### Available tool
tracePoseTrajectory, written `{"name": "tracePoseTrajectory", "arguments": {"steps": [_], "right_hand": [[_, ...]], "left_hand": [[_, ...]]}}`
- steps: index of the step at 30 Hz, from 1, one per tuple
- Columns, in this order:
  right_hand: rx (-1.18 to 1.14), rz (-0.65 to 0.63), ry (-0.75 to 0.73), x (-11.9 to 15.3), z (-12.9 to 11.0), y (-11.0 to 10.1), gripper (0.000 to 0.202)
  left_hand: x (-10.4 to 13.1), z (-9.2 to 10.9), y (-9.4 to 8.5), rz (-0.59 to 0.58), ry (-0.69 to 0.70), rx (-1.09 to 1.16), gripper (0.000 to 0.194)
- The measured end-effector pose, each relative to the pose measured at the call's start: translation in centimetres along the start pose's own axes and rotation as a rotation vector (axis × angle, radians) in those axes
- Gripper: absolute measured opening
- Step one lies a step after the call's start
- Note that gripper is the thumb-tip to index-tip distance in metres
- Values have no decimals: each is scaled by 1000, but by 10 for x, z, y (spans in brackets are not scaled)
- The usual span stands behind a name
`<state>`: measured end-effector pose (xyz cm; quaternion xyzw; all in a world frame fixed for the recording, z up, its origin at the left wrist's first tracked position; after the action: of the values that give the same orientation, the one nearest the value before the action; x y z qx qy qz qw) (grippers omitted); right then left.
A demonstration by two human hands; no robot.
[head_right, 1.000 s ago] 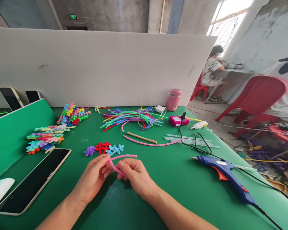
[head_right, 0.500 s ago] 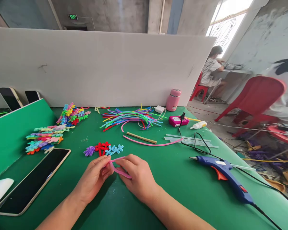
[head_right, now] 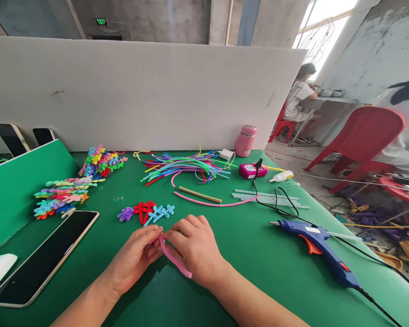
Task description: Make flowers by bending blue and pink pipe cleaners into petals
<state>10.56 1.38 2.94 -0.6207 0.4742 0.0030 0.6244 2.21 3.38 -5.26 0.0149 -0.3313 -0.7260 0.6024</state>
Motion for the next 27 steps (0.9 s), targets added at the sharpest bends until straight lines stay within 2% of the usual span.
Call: {"name": "tracePoseTrajectory", "arguments": {"steps": [3,9,14,17,22,27], "right_hand": [[18,-53,13,0,0,5,17],[14,-79,20,-3,-1,7,24],[-175,-64,79,-3,3,8,22],[-397,-45,217,-1,13,13,23],[-924,-28,572,10,30,37,29],[-1347,5,922,25,32,59,31]], "left_hand": [[1,-2,0,6,-12,-10,28],[2,-2,4,-11,-15,-71,30],[3,2,8,-50,48,-138,30],[3,4,8,-46,86,-210,29],[6,12,10,-20,174,-357,32],[14,27,17,22,310,-564,32]]}}
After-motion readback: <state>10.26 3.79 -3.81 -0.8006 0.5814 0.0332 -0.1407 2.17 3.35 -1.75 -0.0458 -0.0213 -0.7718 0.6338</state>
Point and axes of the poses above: each hand's wrist, its own x-axis away from the middle knuckle, its own y-axis out of the palm, z = x × y, the point moved 9 cm from there along -x, towards the middle knuckle, and after that the axes turned 4 degrees about -y, right-handed, at the moved point
